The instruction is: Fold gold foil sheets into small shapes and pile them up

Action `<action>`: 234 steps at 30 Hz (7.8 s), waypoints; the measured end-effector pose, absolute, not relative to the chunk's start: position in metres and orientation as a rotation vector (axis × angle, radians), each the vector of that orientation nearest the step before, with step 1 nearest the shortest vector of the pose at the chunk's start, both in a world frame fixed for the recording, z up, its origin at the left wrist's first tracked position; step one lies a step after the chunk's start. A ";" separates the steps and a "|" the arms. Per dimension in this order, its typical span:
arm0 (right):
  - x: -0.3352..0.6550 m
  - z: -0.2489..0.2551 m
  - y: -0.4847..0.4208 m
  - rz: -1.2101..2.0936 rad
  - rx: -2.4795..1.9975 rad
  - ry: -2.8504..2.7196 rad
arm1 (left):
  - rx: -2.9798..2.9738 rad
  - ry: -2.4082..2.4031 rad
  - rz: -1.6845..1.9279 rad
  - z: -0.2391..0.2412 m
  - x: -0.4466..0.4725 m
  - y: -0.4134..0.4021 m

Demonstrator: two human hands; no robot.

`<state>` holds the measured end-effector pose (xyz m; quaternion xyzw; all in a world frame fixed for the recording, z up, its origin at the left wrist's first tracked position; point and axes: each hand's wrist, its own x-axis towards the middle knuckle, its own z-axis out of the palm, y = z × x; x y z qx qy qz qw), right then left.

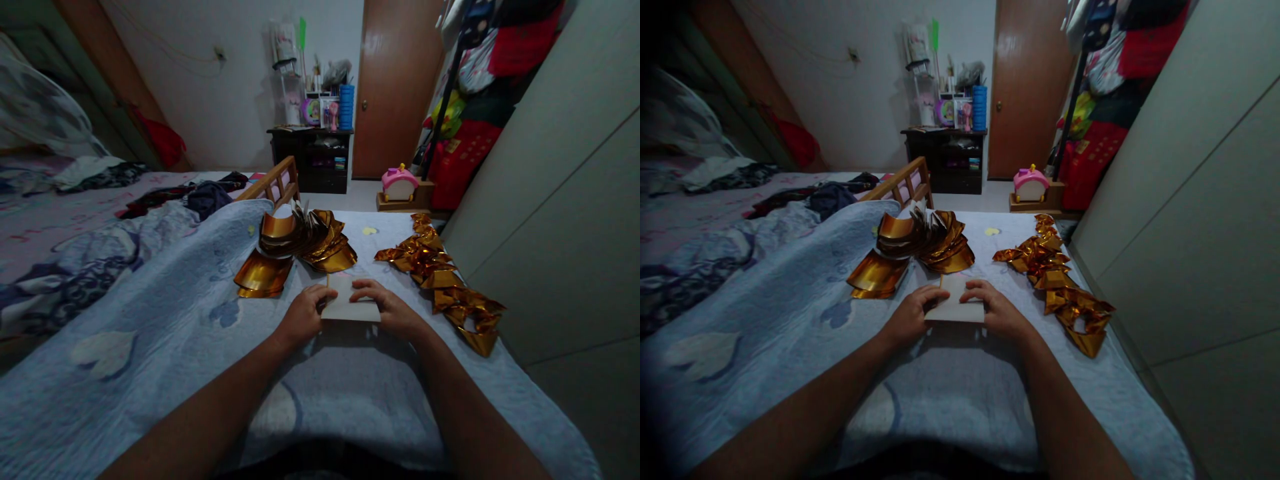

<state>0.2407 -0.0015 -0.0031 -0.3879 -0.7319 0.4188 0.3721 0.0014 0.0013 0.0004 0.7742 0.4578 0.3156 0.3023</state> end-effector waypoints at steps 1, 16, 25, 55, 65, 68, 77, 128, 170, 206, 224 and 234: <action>0.240 -0.003 -0.002 1.073 -0.995 -1.895 | 2.080 1.227 0.816 0.002 0.001 0.001; 0.243 0.003 -0.001 0.872 -1.171 -1.902 | 2.088 1.274 0.603 0.008 0.003 -0.002; 0.230 0.002 -0.005 1.063 -1.288 -1.813 | 1.928 1.201 0.581 0.011 0.001 -0.006; 0.215 -0.005 -0.007 0.840 -1.562 -1.939 | 2.230 1.676 0.473 -0.006 -0.004 0.003; 0.213 -0.009 -0.005 0.813 -1.576 -1.938 | 2.220 1.681 0.503 -0.008 -0.006 0.004; 0.212 -0.009 -0.004 0.797 -1.597 -1.934 | 2.208 1.683 0.508 -0.006 -0.006 0.004; 0.210 -0.011 -0.004 0.785 -1.614 -1.917 | 2.202 1.681 0.478 -0.003 -0.006 0.003; 0.181 -0.010 -0.020 0.481 -1.307 -2.346 | 2.320 1.473 0.198 0.005 -0.019 0.003; 0.189 -0.002 -0.031 0.481 -1.231 -2.468 | 2.323 1.447 0.160 0.010 -0.020 0.004; 0.177 -0.006 -0.028 0.378 -1.457 -2.391 | 2.379 1.297 0.236 0.005 -0.019 0.006; 0.168 -0.002 -0.029 0.248 -1.614 -2.383 | 2.353 1.336 0.195 0.004 -0.021 0.009; 0.193 -0.008 -0.025 0.172 -1.733 -2.256 | 2.306 1.349 0.168 0.007 -0.020 0.009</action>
